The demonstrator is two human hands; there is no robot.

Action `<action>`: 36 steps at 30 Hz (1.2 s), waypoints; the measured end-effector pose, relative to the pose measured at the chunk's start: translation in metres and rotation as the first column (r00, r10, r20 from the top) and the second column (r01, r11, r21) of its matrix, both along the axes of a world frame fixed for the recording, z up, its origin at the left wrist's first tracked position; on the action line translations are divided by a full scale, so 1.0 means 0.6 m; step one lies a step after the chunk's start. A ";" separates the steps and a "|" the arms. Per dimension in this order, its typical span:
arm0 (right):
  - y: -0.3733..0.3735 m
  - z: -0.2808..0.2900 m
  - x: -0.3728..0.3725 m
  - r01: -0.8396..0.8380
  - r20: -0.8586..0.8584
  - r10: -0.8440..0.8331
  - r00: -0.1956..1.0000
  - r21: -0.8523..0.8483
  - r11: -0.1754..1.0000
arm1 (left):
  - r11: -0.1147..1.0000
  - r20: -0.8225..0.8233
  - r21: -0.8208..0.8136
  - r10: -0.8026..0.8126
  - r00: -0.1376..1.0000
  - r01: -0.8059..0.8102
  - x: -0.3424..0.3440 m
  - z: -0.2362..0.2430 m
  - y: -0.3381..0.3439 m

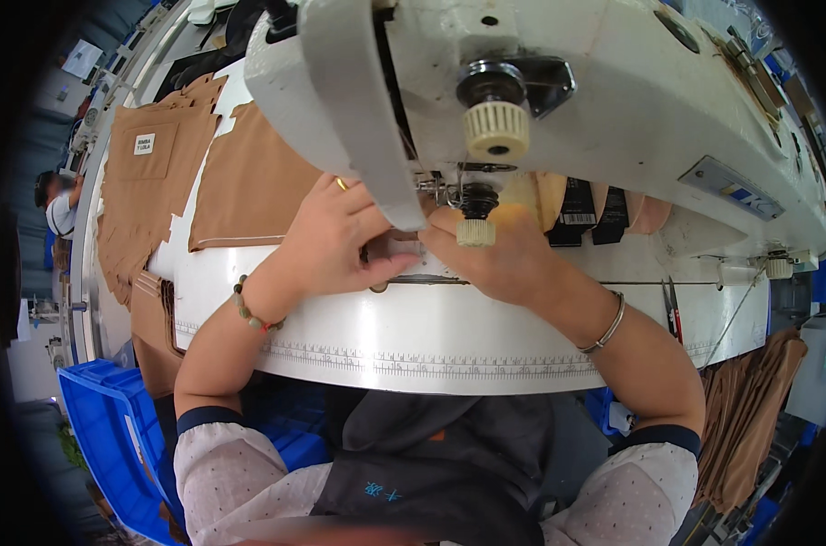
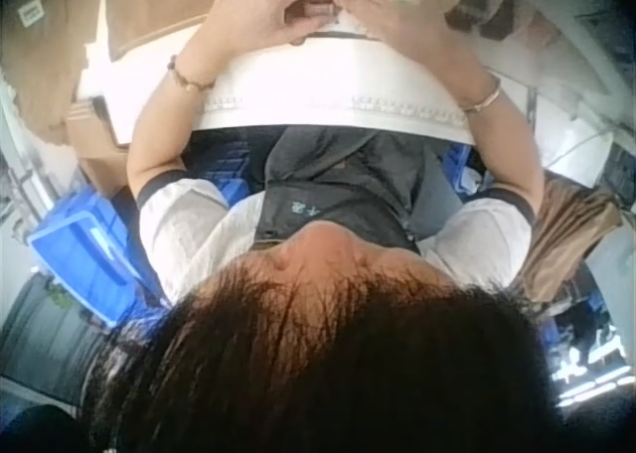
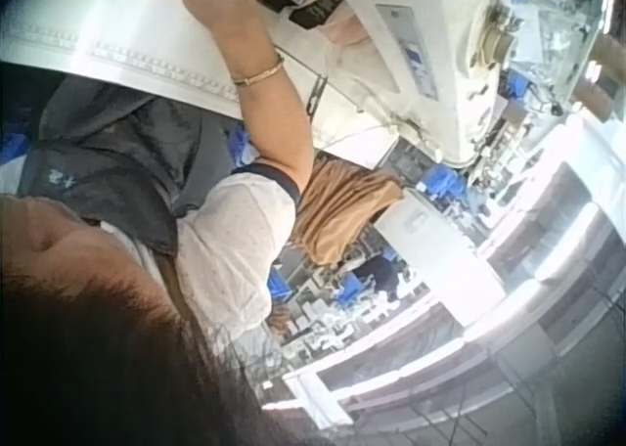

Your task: Sewing and attaching labels to bag components using an industrial sewing machine.

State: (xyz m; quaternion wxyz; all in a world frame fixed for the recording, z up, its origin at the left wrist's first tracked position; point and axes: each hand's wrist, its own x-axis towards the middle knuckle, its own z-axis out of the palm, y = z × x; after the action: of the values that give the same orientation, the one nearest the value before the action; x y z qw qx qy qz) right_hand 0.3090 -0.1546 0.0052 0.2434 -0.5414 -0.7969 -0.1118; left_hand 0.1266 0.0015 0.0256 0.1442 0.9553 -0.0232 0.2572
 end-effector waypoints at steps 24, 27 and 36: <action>-0.016 -0.024 0.013 0.083 -0.173 -0.107 0.979 -0.141 0.987 | 0.922 0.054 0.362 -0.168 0.984 0.138 -0.003 0.006 -0.002; -0.015 -0.023 0.013 0.068 -0.180 -0.090 0.980 -0.127 0.990 | 0.920 0.069 0.369 -0.172 0.983 0.135 -0.003 0.006 -0.002; -0.015 -0.010 0.009 0.049 -0.202 -0.073 0.977 -0.121 0.991 | 0.947 -0.016 0.283 -0.157 0.987 0.155 -0.007 0.006 -0.002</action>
State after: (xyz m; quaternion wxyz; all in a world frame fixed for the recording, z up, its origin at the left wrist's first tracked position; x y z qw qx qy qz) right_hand 0.3143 -0.1639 -0.0005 0.2893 -0.5874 -0.7557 -0.0163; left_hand 0.1225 0.0004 0.0295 0.0259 0.9603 -0.1359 0.2424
